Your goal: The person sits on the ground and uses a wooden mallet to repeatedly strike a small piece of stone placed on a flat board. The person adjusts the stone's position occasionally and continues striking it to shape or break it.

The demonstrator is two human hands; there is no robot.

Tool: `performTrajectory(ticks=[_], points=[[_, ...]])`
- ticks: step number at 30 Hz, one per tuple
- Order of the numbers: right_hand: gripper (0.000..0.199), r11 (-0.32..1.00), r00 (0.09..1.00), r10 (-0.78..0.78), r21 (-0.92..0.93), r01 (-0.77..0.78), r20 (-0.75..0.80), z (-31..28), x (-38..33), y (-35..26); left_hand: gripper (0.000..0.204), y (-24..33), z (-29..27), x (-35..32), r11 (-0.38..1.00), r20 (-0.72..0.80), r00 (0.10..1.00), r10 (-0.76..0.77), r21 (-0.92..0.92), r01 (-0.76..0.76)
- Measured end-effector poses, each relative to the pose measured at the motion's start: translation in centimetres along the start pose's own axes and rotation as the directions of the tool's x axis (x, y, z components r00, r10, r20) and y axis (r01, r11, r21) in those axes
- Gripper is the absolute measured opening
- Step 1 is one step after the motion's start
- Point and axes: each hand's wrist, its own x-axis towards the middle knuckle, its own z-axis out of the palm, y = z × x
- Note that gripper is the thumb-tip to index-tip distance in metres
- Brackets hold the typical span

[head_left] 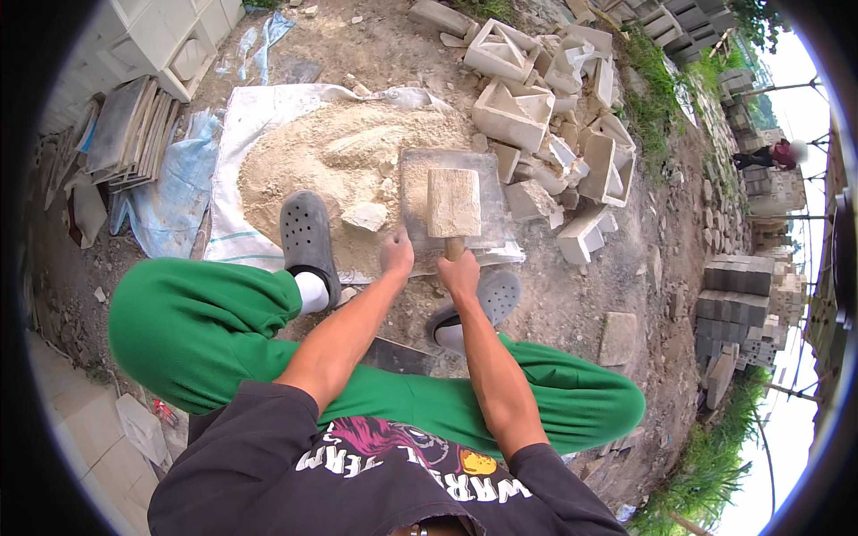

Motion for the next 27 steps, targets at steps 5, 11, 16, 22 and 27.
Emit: performTrajectory(ticks=[5, 11, 16, 22, 27], points=[[0.04, 0.978, 0.986, 0.016, -0.206, 0.019, 0.167, -5.0, 4.1, 1.8, 0.066, 0.4, 2.0, 2.1, 0.997, 0.026, 0.997, -0.07, -0.021, 0.07], [0.035, 0.926, 0.971, 0.034, -0.372, 0.058, 0.238, -18.9, 1.8, -1.4, 0.072, 0.5, 1.9, 2.8, 0.996, 0.113, 0.992, -0.064, -0.053, 0.07], [0.031, 0.991, 0.991, 0.086, -0.111, -0.075, 0.1, -26.2, -3.1, -2.3, 0.068, 4.2, 0.9, 0.5, 0.995, 0.237, 0.969, 0.076, -0.078, -0.06], [0.022, 0.943, 0.993, 0.078, 0.316, -0.103, 0.092, -27.0, -5.8, -3.2, 0.058, 7.1, 2.6, 0.3, 0.95, 0.062, 0.972, 0.228, -0.23, -0.209], [0.021, 0.911, 0.991, 0.076, 0.398, -0.113, 0.108, -24.8, -5.3, -0.9, 0.059, 9.9, 1.0, -0.1, 0.935, 0.201, 0.967, 0.155, -0.346, -0.078]])
